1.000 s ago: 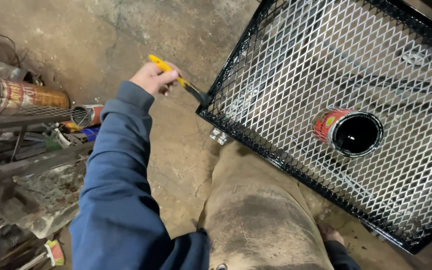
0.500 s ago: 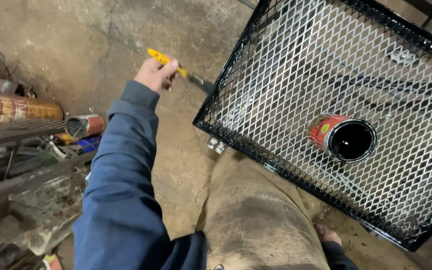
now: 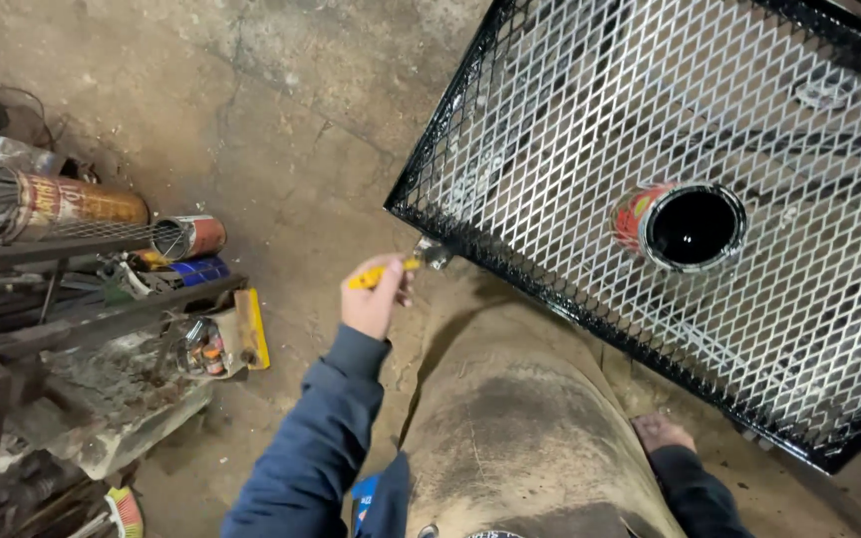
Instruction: Painting the border of a metal mesh grate with black paint using a paintbrush.
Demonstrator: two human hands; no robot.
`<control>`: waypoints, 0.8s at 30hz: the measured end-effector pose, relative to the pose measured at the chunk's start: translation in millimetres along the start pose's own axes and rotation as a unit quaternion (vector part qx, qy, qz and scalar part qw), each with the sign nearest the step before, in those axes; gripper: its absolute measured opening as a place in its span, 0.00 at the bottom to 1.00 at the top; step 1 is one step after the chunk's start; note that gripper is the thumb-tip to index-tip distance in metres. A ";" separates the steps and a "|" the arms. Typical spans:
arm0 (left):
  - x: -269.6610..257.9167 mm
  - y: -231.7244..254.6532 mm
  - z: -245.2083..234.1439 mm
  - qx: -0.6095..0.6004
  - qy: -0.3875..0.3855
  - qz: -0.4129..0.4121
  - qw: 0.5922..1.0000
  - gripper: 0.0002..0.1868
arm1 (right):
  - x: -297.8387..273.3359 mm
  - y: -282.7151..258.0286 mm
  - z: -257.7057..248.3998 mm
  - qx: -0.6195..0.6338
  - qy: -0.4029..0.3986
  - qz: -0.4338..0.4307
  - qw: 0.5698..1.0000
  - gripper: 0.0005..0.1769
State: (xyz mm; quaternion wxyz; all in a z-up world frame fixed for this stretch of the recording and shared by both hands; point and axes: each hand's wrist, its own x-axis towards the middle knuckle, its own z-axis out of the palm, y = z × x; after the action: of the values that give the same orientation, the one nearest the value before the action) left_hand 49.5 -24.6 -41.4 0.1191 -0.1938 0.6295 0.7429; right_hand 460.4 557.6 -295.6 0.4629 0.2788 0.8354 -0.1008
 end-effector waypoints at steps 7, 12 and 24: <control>-45.9 -28.8 16.2 0.026 0.017 0.017 0.999 0.12 | -29.4 -3.2 -33.2 -0.141 -0.013 -0.078 0.987 0.28; -45.9 -45.7 27.2 0.040 -0.001 0.055 0.998 0.11 | -41.9 -9.1 -64.5 0.050 -0.050 0.049 0.996 0.33; -81.4 -43.5 67.9 0.078 0.037 0.081 0.993 0.10 | -47.6 13.9 -47.7 -0.015 0.000 0.029 0.999 0.25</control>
State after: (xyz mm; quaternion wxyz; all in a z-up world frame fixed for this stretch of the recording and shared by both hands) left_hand 131.4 55.3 -35.5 0.0498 -0.1596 0.7035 0.6907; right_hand 453.8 571.7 -228.5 0.4698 0.2959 0.8283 -0.0752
